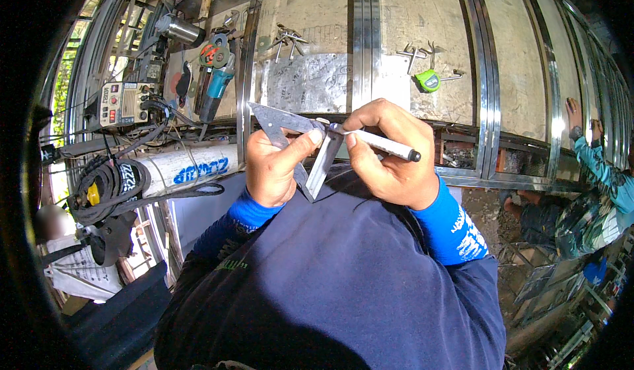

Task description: The person measures and marks a metal frame using a tape measure, a speed square, and a marker. They repeatedly measure distances, align the square, and draw lines on the metal surface to prepare for cutting or assembly.

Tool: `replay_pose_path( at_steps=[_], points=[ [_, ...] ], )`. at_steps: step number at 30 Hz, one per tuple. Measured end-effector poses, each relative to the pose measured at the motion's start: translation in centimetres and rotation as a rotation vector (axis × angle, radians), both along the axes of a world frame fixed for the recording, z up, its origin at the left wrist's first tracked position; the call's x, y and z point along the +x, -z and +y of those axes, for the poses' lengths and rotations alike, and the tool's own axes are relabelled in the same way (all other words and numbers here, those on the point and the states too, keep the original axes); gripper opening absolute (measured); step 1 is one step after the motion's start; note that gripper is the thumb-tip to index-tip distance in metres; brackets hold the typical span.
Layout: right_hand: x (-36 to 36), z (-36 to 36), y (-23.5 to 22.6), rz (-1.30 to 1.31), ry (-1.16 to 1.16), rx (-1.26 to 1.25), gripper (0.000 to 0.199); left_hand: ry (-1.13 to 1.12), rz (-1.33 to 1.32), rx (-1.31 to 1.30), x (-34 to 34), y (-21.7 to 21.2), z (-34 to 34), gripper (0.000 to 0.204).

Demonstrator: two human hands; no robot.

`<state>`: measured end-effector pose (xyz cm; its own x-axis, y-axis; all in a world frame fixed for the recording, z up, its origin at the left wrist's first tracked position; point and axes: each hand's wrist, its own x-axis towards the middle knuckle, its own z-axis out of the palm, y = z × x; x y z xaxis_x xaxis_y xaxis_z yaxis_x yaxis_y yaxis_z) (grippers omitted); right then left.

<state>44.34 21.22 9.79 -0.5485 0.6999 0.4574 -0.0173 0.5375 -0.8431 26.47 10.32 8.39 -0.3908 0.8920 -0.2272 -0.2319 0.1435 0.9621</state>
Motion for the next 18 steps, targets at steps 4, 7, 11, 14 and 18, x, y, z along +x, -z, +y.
replay_pose_path(
  at_steps=[4,7,11,14,18],
  points=[
    [1.1,0.0,0.2,-0.044,0.013,0.0,0.008,0.005,-0.058,-0.019,0.0,0.0,0.0,0.01],
    [1.4,-0.2,0.4,0.063,0.038,-0.065,0.008,-0.006,-0.063,-0.005,0.0,0.1,0.1,0.01],
    [1.3,-0.9,0.7,0.137,0.148,-0.407,0.014,0.0,-0.088,0.021,-0.1,0.1,0.2,0.018],
    [0.6,0.2,1.6,-0.059,0.085,-0.358,0.019,0.005,-0.153,0.001,0.0,0.0,0.3,0.019],
    [-0.7,0.7,3.6,-0.081,-0.094,-0.39,0.026,0.052,-0.145,-0.024,0.1,0.0,0.5,0.019]
  ],
)
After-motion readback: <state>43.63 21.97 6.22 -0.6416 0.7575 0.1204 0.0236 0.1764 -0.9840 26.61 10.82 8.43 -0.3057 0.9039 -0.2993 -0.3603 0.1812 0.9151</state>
